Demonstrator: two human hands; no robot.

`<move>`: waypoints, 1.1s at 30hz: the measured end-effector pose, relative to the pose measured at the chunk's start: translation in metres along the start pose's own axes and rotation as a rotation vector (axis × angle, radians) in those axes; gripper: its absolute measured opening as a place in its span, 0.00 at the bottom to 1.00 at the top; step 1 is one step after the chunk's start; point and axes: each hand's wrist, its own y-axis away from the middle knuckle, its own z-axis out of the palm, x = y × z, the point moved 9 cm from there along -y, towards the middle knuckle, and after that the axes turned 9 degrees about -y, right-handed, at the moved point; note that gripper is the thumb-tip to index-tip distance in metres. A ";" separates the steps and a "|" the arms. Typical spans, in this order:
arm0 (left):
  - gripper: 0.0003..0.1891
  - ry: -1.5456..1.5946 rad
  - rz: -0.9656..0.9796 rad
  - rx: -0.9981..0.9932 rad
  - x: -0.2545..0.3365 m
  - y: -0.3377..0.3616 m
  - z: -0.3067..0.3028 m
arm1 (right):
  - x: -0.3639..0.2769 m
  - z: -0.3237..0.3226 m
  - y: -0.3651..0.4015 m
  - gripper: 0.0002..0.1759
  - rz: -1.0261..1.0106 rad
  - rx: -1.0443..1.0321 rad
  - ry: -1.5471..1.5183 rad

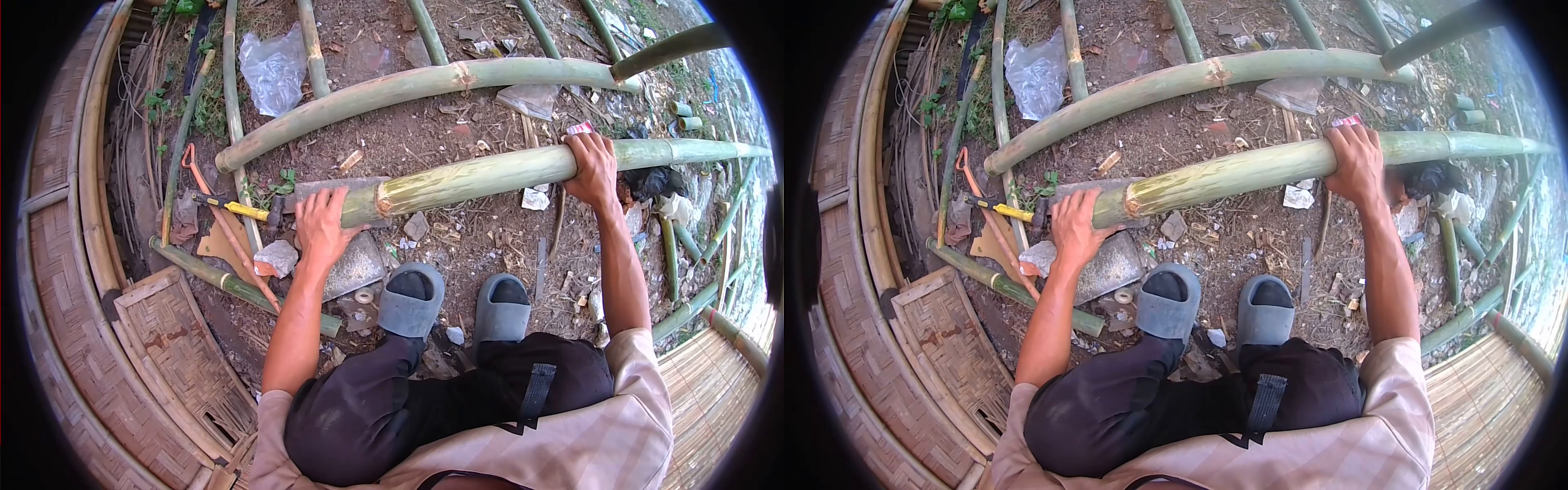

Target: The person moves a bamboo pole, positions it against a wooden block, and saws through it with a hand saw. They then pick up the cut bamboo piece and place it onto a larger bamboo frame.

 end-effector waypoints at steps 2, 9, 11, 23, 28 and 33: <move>0.41 0.000 0.002 -0.003 0.000 0.000 0.000 | 0.002 0.002 0.000 0.31 0.008 -0.007 0.013; 0.41 0.010 0.011 0.011 0.001 0.000 0.000 | 0.001 0.001 0.000 0.30 0.008 -0.003 0.015; 0.41 0.009 0.009 0.011 0.000 0.000 0.000 | 0.001 0.001 0.000 0.30 0.018 -0.011 0.011; 0.42 0.005 0.001 -0.019 0.000 -0.002 0.000 | -0.001 -0.001 -0.002 0.29 0.002 -0.005 0.008; 0.41 0.002 0.012 0.006 -0.001 -0.002 -0.001 | 0.000 0.000 -0.003 0.29 0.016 -0.028 0.016; 0.41 0.011 0.014 -0.002 -0.001 -0.003 0.000 | -0.002 -0.001 -0.004 0.28 0.021 -0.043 0.017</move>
